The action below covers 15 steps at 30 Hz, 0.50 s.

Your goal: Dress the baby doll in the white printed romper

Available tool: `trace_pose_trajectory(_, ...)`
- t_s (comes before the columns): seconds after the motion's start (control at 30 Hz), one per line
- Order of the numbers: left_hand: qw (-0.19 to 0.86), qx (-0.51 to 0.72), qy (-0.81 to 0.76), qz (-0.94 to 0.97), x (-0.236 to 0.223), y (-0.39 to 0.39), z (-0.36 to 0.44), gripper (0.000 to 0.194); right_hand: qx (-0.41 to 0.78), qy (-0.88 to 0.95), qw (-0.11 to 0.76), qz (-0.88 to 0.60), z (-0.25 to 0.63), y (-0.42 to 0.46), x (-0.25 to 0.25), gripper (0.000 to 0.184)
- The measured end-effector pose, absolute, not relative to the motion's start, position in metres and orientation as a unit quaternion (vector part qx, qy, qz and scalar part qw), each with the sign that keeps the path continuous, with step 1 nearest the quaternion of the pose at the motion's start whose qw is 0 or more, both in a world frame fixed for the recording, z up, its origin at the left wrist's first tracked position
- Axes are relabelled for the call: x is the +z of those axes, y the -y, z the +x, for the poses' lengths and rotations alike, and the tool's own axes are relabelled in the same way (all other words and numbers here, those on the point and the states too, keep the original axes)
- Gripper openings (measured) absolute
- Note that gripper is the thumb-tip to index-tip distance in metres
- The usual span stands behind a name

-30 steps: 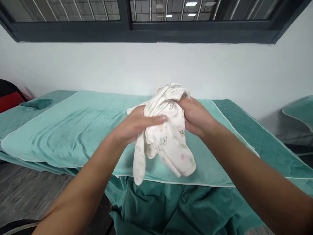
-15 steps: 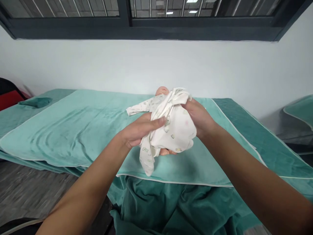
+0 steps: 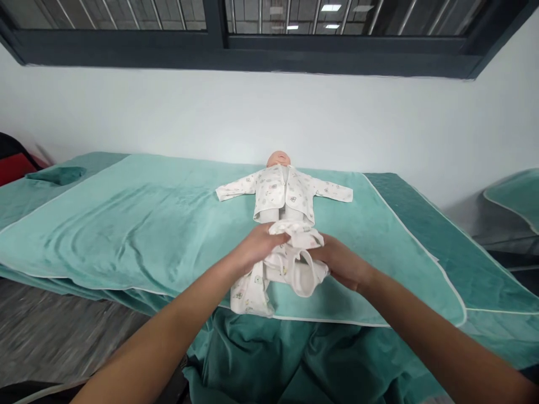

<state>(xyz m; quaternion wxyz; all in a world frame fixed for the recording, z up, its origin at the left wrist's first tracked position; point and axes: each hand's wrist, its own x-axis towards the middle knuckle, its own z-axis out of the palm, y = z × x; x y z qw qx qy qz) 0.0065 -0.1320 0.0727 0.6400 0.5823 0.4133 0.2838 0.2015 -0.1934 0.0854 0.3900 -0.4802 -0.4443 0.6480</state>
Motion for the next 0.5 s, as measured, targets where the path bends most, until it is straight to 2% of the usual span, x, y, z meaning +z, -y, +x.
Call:
trace_pose_trajectory(0.17,0.420,0.149,-0.418,0.792,0.064,0.132,0.025,0.027,0.635,0.376,0.430,-0.520,0.202,0.212,0.038,0.046)
trace_pose_trajectory(0.27,0.341,0.078,-0.412,0.841,0.066,0.134,0.031,0.029,0.582,0.399,0.454,-0.544,0.197,0.214,0.018,0.043)
trace_pose_trajectory(0.4,0.322,0.048,-0.404,0.855,0.067,0.136,0.032,0.033,0.481,0.449,0.483,-0.578,0.190,0.214,0.008,0.040)
trace_pose_trajectory(0.5,0.379,0.088,-0.390,0.835,0.066,0.136,0.030,0.031,0.464,0.450,0.502,-0.574,0.189,0.216,0.006,0.034)
